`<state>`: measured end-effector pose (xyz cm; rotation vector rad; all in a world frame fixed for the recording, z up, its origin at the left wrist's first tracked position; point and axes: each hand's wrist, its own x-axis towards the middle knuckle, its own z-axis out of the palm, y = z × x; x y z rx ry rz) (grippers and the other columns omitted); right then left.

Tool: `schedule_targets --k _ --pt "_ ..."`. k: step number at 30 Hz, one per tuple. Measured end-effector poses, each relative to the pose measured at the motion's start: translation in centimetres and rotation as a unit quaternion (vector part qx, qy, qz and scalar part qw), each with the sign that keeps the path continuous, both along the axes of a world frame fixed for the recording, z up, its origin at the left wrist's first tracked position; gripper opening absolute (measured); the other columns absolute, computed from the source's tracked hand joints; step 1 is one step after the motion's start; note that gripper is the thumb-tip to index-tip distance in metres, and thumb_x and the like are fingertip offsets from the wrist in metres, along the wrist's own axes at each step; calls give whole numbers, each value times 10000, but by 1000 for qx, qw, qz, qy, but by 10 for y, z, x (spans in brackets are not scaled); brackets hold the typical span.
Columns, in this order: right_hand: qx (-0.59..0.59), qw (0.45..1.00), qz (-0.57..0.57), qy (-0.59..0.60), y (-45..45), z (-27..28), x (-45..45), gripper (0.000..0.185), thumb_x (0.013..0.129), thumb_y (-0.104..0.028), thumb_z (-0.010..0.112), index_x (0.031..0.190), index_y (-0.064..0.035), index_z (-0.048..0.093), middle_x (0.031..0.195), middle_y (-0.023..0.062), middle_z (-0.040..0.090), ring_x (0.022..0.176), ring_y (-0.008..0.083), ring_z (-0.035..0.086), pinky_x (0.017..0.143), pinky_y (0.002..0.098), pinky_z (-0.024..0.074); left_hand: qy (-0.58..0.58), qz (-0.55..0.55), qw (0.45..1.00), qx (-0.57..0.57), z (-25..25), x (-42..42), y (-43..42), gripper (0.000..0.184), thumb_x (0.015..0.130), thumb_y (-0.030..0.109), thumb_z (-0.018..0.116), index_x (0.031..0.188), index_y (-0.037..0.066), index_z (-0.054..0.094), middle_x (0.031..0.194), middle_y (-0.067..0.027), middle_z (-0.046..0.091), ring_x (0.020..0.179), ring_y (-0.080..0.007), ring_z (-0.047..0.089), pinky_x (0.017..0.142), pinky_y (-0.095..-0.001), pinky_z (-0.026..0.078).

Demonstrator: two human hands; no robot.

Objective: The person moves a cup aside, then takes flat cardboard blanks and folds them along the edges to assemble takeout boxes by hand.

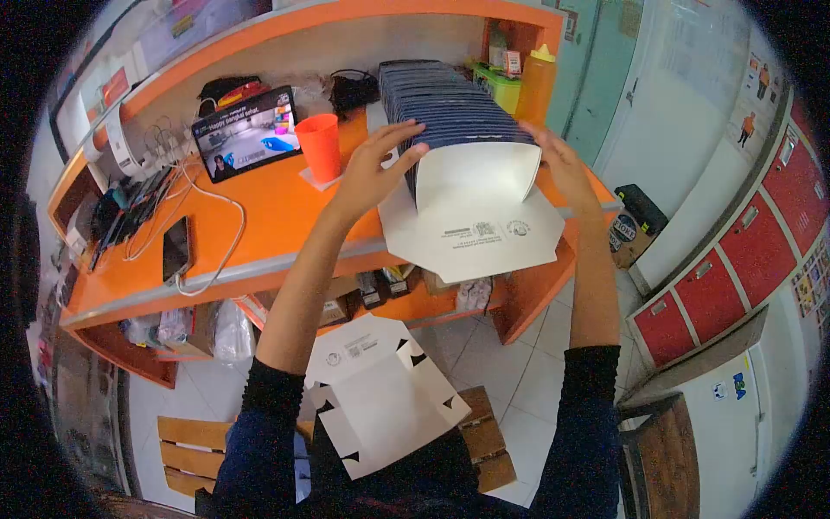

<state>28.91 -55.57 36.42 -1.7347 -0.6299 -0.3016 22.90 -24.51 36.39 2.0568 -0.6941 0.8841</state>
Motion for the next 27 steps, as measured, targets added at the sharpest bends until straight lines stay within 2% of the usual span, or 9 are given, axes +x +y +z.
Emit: schedule_targets --k 1,4,7,12,15,18,21,24,27 --pt "-26 1000 -3 5 1 1 3 414 1022 -333 393 1333 -90 519 1346 61 519 1158 192 527 991 313 419 2 -3 1000 2 2 3 1 445 888 342 633 1218 46 599 1256 -155 572 1137 -292 571 922 -402 477" --pt "-73 990 -43 -109 2 -8 19 424 1022 -359 376 1268 -80 579 1337 73 531 1179 196 520 1015 325 399 -3 -9 1000 13 1 2 1 377 897 301 626 1176 49 631 1236 -137 588 1141 -291 571 936 -381 463" --pt "1 992 -1 -125 2 -18 21 426 1013 -361 397 1248 -60 587 1297 82 561 1208 195 503 1040 326 369 -29 -9 999 26 1 3 3 362 883 260 643 1175 46 630 1213 -144 598 1134 -288 575 945 -362 452" --pt "-10 993 -20 -117 1 -17 18 415 1012 -335 409 1223 -31 596 1294 104 563 1237 205 481 1067 324 325 -53 -13 997 48 2 7 4 353 855 203 667 1159 26 633 1174 -150 609 1112 -284 585 944 -361 447" --pt "-6 993 -24 -114 4 -15 16 396 1011 -320 419 1197 -25 607 1285 111 570 1233 201 484 1062 320 327 -55 -14 997 46 0 7 4 343 851 190 666 1149 23 637 1153 -157 611 1104 -287 587 941 -356 446" --pt "-13 991 -38 -129 7 -14 15 378 1013 -304 418 1166 -23 618 1262 115 583 1224 196 492 1055 317 335 -46 -17 998 34 1 9 4 368 853 274 667 1111 12 647 1097 -164 620 1045 -329 596 899 -389 463" --pt "-14 989 -48 -137 6 -16 21 364 1018 -284 409 1148 -20 624 1249 119 591 1218 196 497 1055 318 336 -32 -22 998 55 4 9 5 319 860 169 655 1142 21 641 1137 -159 615 1094 -288 588 933 -349 447" --pt "-8 990 -50 -132 6 -18 22 343 1022 -252 402 1141 -19 624 1252 121 588 1221 199 495 1063 321 331 -27 -23 999 36 5 7 3 290 864 151 650 1121 17 652 1113 -151 626 1089 -281 593 930 -359 449" --pt "11 992 -55 -112 9 -16 16 327 1020 -230 411 1169 -12 604 1258 125 581 1231 206 487 1072 330 324 -14 -23 999 41 -2 10 6 438 829 207 703 1212 23 593 1230 -157 564 1149 -307 556 963 -365 435"
